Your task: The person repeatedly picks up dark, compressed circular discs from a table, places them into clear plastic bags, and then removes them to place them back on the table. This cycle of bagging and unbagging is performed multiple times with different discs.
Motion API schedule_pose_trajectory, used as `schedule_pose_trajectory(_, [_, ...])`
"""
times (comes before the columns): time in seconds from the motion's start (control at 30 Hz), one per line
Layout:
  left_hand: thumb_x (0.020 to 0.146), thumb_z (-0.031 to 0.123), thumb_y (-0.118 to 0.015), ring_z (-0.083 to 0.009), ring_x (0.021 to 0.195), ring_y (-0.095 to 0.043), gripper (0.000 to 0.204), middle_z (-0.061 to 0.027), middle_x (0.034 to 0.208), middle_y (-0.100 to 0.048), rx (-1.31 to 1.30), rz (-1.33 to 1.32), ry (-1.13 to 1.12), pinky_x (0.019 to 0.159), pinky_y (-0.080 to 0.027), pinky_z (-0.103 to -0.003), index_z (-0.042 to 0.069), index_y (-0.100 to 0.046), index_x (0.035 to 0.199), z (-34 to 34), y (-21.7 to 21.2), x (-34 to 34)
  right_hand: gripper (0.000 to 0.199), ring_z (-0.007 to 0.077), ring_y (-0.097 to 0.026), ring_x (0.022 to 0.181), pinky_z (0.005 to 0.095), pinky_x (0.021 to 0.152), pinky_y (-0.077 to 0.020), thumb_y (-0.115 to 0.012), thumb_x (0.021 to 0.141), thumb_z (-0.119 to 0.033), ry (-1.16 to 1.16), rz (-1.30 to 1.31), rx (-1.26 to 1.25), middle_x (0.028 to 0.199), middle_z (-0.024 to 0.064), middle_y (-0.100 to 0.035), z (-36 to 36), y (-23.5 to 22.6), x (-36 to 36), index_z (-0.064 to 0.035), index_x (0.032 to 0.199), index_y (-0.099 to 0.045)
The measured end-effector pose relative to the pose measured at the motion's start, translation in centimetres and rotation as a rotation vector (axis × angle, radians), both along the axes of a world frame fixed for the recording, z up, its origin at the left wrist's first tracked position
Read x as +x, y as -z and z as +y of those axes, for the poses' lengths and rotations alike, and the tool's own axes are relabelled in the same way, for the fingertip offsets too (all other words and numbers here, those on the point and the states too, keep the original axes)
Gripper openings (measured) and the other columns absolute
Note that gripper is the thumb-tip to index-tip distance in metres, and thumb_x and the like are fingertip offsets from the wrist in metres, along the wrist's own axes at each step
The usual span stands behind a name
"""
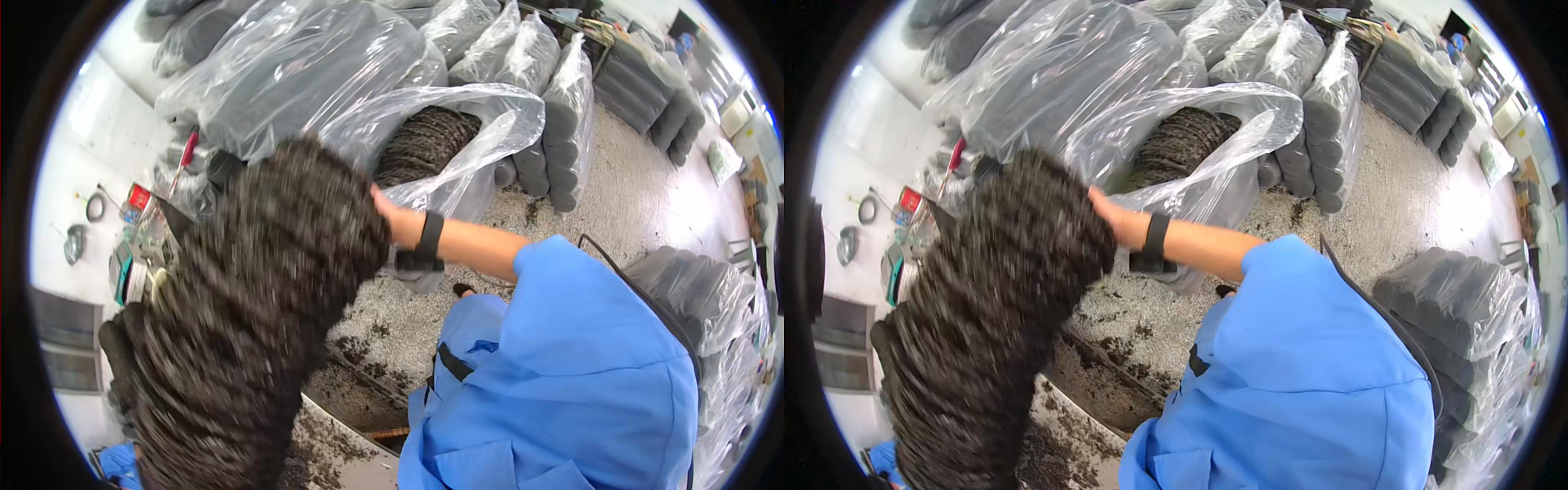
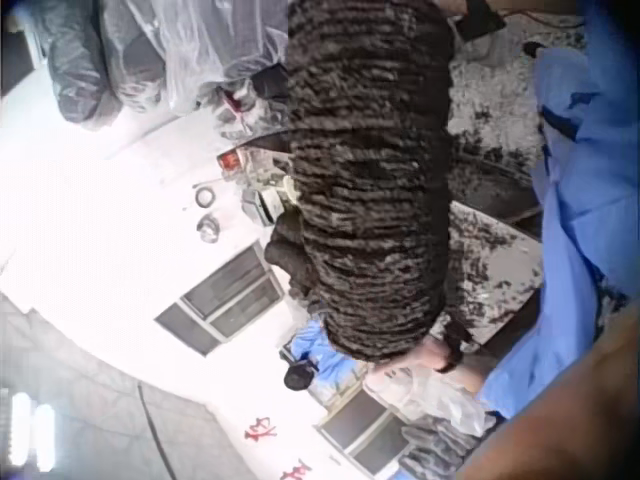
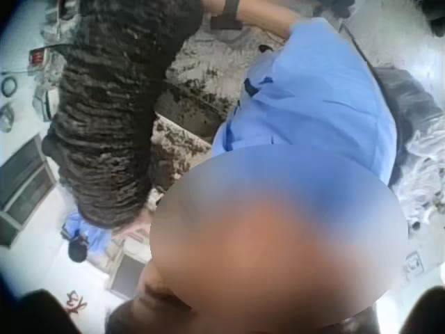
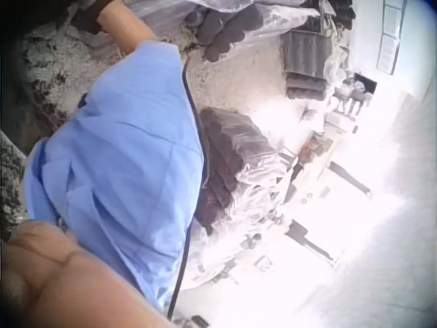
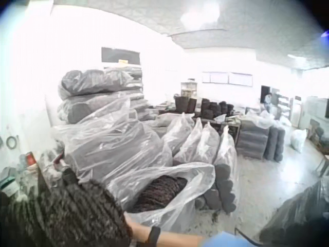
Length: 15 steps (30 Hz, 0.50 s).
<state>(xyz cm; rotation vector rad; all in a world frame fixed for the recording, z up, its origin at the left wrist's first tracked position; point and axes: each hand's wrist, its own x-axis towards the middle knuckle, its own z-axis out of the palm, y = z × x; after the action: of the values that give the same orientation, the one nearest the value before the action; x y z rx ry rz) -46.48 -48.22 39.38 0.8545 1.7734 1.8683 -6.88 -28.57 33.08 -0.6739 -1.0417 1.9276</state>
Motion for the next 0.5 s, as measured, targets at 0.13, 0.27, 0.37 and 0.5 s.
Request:
schedule_pose_trajectory(0.13, [0.094,0.029,-0.043,-0.0268,0.106,-0.057,0.049,-0.0160,0.128,-0.051,0.003,0.002,0.191,0.089,-0.050,-0.042,-0.003,-0.043,0.131,7.0,-2.5,4.5,0.059,0.0193,-0.032,0.134,0.0347,0.110,-0.0261,-0.025,0.098,-0.050,0.395,-0.072,0.102,0.151,0.0027,-0.025,5.1,-1.5,15.8,-0.0175,0.147,-0.023])
schedule_pose_trajectory(0.27, [0.095,0.026,-0.042,-0.0257,0.103,-0.059,0.046,-0.0160,0.127,-0.052,-0.134,0.525,0.571,0.087,-0.052,-0.041,-0.004,-0.044,0.130,15.6,-2.8,11.4,0.059,0.0194,-0.031,0.134,0.0346,0.110,-0.0259,-0.025,0.098,-0.050,0.739,-0.217,0.069,0.151,0.0031,-0.025,3.9,-0.9,32.8,-0.0169,0.147,-0.023])
schedule_pose_trajectory(0.37, [0.095,0.032,-0.041,-0.0255,0.110,-0.055,0.040,-0.0093,0.123,-0.057,-0.205,-0.694,0.719,0.092,-0.047,-0.041,0.005,-0.054,0.123,25.4,2.0,24.5,0.059,0.0195,-0.031,0.134,0.0346,0.110,-0.0257,-0.025,0.099,-0.050,0.988,-0.336,-0.012,0.151,0.0034,-0.025,-0.1,0.7,45.4,-0.0164,0.147,-0.023])
schedule_pose_trajectory(0.5, [0.097,0.032,-0.043,-0.0223,0.104,-0.058,0.037,-0.0083,0.116,-0.060,-0.608,-0.664,0.992,0.088,-0.049,-0.039,0.005,-0.055,0.120,32.3,8.6,40.5,0.059,0.0196,-0.031,0.134,0.0345,0.110,-0.0255,-0.025,0.099,-0.049,1.232,-0.474,-0.187,0.151,0.0037,-0.025,-5.8,3.4,56.8,-0.0157,0.147,-0.023])
